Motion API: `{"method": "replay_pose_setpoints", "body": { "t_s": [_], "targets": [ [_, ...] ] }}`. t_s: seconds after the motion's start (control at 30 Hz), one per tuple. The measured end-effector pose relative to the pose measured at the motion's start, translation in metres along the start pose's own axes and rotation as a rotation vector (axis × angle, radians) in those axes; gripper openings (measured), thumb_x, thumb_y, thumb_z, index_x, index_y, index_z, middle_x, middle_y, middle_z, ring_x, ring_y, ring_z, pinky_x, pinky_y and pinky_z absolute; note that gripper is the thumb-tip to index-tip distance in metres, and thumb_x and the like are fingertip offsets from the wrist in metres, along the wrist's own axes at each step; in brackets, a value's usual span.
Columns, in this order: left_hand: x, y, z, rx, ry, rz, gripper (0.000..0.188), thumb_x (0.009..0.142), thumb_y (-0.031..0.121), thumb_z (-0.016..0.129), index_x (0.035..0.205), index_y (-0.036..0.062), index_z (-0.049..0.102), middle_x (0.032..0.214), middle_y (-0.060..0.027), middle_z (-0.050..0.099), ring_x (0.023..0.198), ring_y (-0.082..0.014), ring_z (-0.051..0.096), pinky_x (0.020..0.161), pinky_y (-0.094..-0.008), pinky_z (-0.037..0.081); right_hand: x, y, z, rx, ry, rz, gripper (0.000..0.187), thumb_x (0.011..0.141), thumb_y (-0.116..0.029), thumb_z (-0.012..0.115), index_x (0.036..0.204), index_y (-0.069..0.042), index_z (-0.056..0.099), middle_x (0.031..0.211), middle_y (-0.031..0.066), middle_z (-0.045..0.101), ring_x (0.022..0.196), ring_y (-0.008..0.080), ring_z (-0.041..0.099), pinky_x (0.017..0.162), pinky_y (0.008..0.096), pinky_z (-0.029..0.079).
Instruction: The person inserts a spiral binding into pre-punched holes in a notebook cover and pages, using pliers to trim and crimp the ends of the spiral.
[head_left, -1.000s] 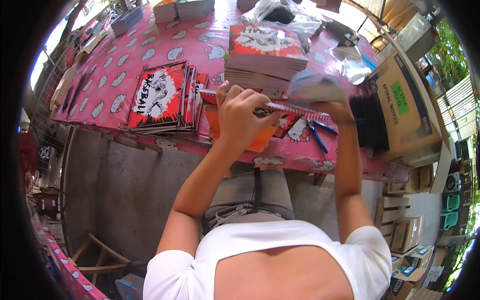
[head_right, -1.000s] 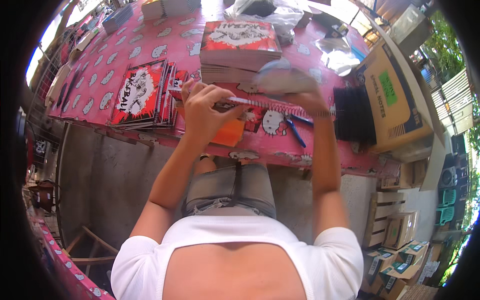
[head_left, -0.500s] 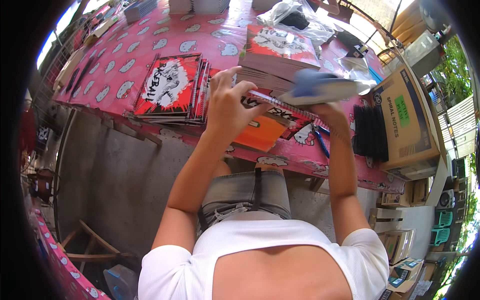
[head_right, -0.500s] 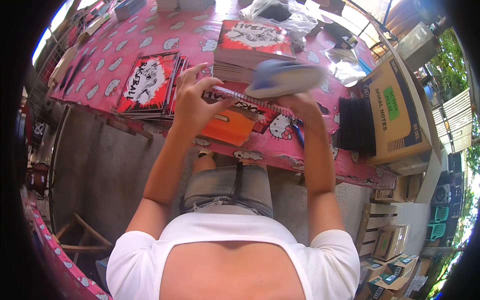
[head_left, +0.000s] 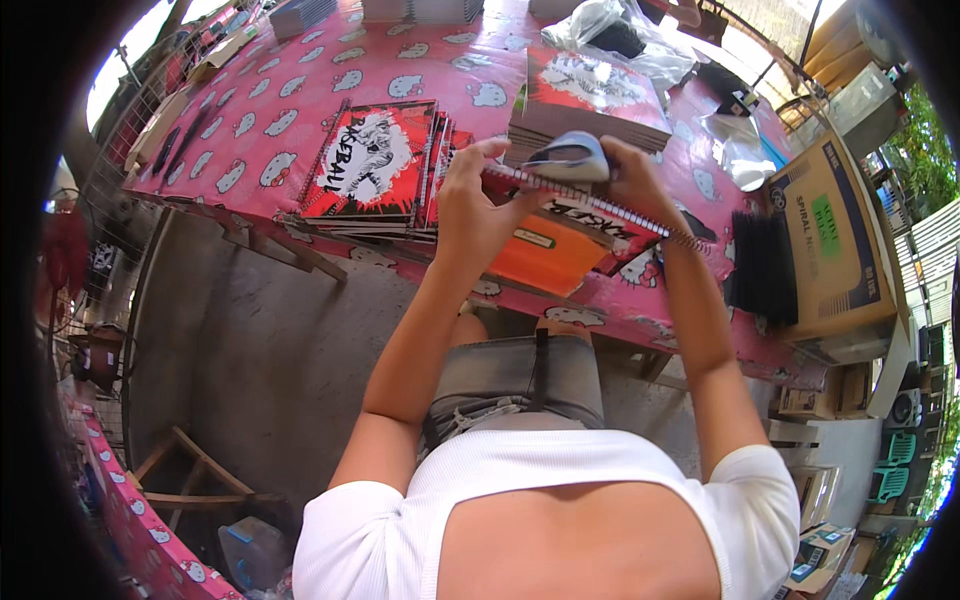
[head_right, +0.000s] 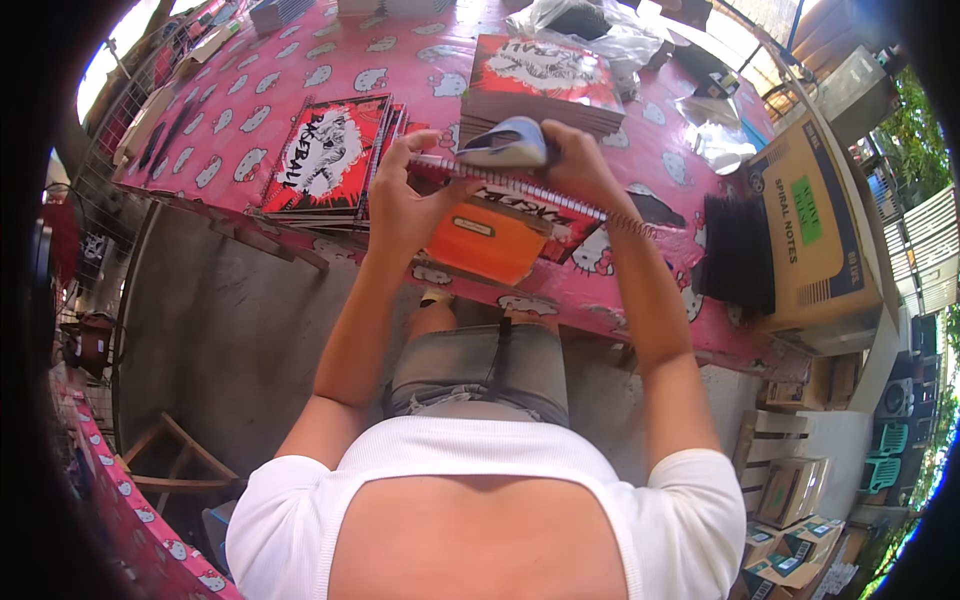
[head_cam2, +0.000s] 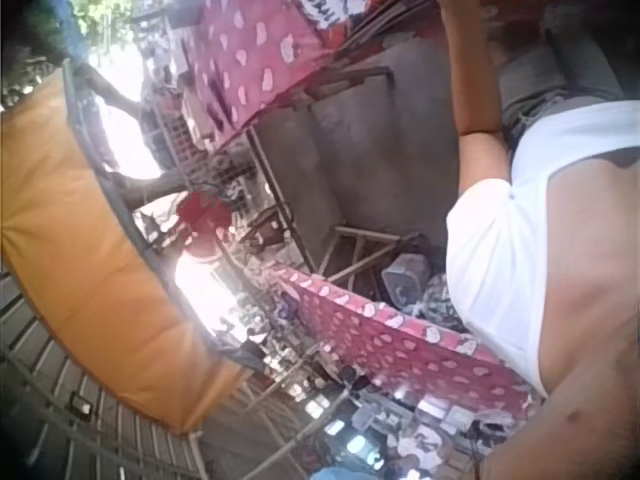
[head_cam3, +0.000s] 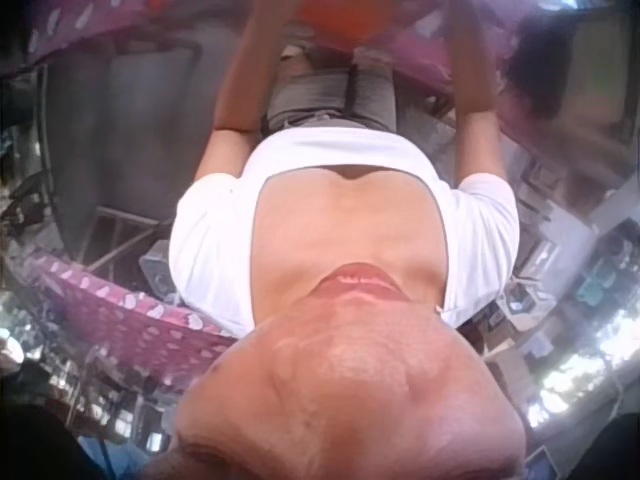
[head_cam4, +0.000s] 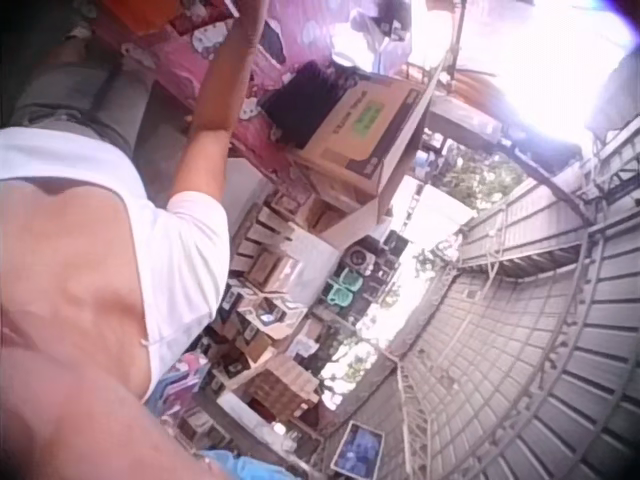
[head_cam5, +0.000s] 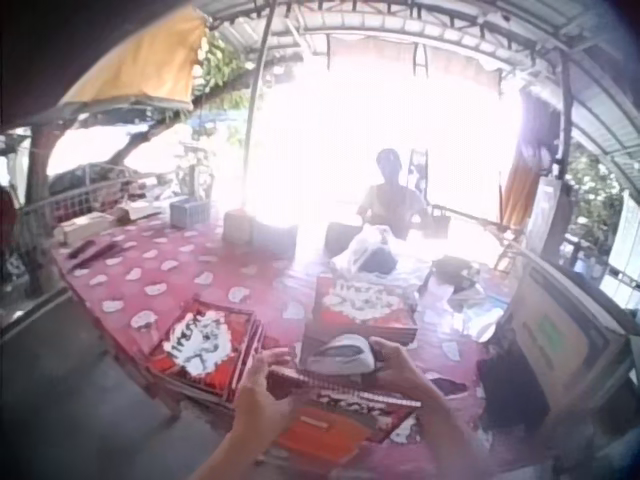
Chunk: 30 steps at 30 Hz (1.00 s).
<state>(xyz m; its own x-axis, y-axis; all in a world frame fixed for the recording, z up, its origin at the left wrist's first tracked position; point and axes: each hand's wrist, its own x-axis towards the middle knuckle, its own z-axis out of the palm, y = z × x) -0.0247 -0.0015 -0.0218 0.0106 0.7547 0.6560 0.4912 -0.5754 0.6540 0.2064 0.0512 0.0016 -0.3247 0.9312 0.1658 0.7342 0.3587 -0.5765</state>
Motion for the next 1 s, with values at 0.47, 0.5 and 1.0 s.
{"method": "replay_pose_setpoints", "body": {
  "t_s": [0.47,0.5,1.0],
  "targets": [
    [-0.013,-0.027,-0.009,-0.95,0.07,-0.472,0.029,0.079,-0.008,0.066,0.107,-0.0018,0.063,0.091,-0.0053,0.065,0.082,-0.0095,0.061,0.074,-0.0232,0.052,-0.014,-0.008,-0.008,0.515,0.183,-0.095,0.043,0.069,0.001,0.071,0.11,0.001,0.059,0.1,0.009,0.066,0.089,0.0185,0.064,0.076,0.0324,0.054],
    [-0.013,-0.026,-0.013,-0.967,0.043,-0.471,0.027,0.079,-0.007,0.066,0.105,-0.0015,0.064,0.091,-0.0056,0.065,0.081,-0.0097,0.061,0.074,-0.0235,0.052,-0.026,-0.001,-0.017,0.927,0.223,-0.022,0.041,0.07,-0.001,0.072,0.109,0.0,0.06,0.099,0.008,0.066,0.088,0.0181,0.064,0.073,0.0321,0.054],
    [-0.003,0.08,-0.093,0.026,0.479,0.685,0.017,0.082,0.005,0.065,0.088,-0.0086,0.058,0.091,-0.0221,0.063,0.069,-0.0309,0.064,0.061,-0.0353,0.058,-0.15,0.104,0.0,-0.473,0.282,0.463,0.058,0.076,-0.049,0.067,0.113,-0.005,0.058,0.112,0.0171,0.055,0.105,0.0343,0.053,0.084,0.0442,0.046]
  ]
}}
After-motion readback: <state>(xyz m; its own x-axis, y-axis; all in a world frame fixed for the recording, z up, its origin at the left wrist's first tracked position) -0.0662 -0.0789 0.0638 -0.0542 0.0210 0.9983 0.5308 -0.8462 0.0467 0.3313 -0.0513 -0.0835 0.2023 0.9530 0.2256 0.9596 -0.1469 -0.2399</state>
